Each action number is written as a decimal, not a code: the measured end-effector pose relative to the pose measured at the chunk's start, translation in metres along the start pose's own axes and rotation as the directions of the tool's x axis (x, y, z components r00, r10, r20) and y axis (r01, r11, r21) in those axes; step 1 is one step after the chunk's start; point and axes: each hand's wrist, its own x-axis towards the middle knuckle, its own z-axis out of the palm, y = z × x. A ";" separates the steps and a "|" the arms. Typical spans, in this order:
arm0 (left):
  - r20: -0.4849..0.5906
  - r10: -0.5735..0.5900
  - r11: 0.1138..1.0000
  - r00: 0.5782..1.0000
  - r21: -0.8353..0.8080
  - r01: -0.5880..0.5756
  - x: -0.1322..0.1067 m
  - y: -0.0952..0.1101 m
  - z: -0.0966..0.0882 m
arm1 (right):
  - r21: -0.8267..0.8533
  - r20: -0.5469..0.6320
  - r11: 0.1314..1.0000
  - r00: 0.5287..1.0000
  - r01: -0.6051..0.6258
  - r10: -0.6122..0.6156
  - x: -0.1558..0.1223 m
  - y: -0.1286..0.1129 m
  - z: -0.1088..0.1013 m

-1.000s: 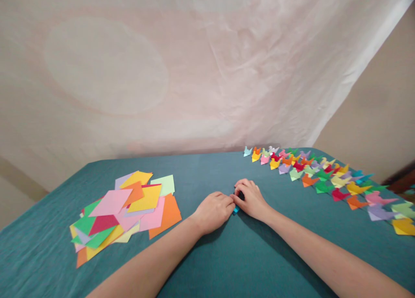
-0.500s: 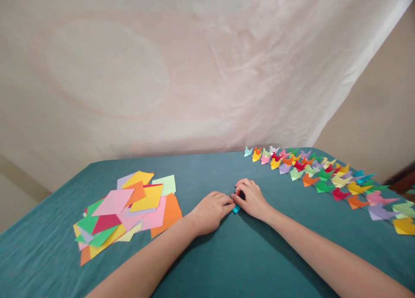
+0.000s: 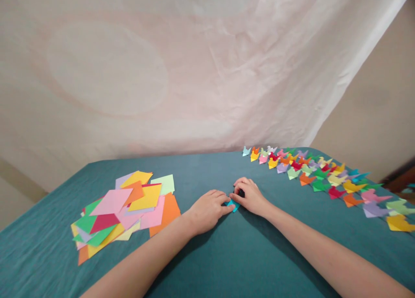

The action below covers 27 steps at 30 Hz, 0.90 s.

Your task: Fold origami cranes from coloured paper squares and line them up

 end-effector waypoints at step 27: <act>0.078 -0.060 0.998 0.995 0.004 0.060 -0.013 0.016 -0.007 | 0.028 0.019 0.979 0.979 0.201 -0.202 -0.007 0.001 -0.015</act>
